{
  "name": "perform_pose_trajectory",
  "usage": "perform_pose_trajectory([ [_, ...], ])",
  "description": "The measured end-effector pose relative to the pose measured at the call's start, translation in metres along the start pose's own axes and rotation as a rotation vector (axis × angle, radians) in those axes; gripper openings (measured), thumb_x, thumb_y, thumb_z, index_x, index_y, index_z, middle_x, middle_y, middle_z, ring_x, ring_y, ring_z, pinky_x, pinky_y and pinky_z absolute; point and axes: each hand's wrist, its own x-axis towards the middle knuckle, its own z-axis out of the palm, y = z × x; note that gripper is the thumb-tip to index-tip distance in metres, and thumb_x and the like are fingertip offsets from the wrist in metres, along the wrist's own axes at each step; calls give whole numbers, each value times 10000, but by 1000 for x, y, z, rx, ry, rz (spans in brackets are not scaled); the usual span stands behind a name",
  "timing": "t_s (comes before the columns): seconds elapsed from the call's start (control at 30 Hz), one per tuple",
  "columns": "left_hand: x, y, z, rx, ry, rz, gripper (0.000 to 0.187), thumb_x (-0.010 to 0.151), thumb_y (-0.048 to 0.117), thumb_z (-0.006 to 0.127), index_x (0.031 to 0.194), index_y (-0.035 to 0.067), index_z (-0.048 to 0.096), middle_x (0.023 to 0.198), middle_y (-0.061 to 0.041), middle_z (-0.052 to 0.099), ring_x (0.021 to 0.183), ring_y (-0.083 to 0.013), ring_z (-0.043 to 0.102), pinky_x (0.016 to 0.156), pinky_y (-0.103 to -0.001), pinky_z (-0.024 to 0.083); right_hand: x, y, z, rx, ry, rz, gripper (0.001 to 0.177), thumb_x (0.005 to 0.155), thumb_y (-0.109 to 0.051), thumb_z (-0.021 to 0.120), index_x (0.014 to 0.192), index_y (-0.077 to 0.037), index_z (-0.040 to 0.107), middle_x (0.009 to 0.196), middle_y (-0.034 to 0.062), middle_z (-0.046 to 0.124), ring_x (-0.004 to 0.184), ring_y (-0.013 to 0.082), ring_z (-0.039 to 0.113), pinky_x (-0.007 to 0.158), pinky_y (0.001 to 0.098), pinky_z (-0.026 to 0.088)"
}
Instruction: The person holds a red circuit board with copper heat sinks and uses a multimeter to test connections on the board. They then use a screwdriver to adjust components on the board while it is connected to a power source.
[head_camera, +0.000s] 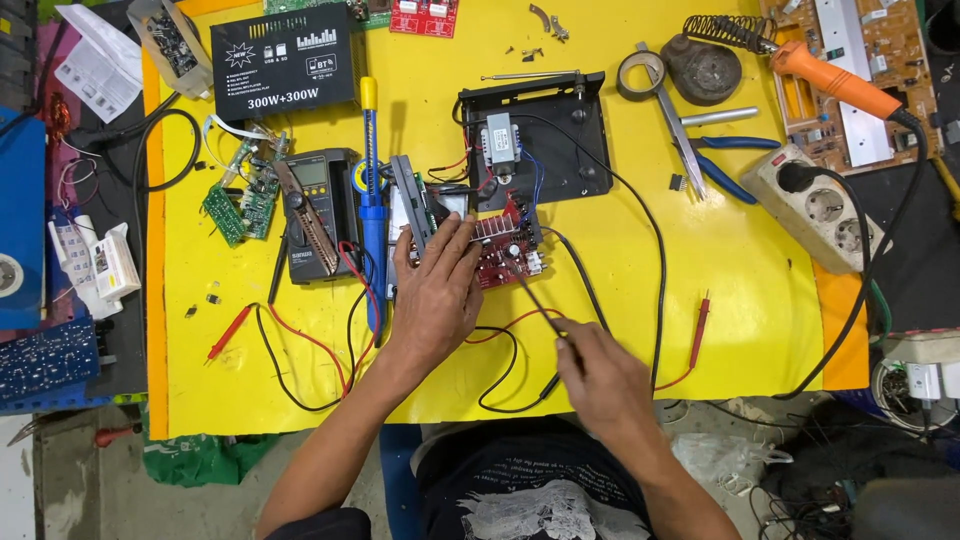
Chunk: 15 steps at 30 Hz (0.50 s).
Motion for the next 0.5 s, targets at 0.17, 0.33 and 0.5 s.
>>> perform_pose_trajectory([
  [0.17, 3, 6, -3, -18, 12, -44, 337, 895, 112, 689, 1227, 57, 711, 1494, -122, 569, 1454, -278, 443, 1174, -675, 224, 14, -16, 29, 59, 159, -121, 207, 983, -164, 640, 1167, -93, 706, 846, 52, 725, 617, 222, 686, 479, 361, 529],
  [0.33, 3, 8, -2, -29, 33, -81, 327, 867, 98, 694, 1192, 80, 732, 1467, -117, 602, 1436, -263, 467, 1175, -667, 232, 23, -22, 29, 116, 182, -83, 188, 987, -189, 644, 1124, -96, 734, 786, 67, 729, 592, 227, 708, 475, 334, 564],
  [0.5, 4, 8, -2, -17, 43, -76, 332, 862, 97, 692, 1191, 77, 730, 1454, -118, 612, 1433, -260, 471, 1175, -663, 238, 23, -24, 29, 148, 186, -97, 180, 971, -161, 662, 1112, -81, 740, 801, 103, 736, 595, 266, 715, 451, 348, 556],
])
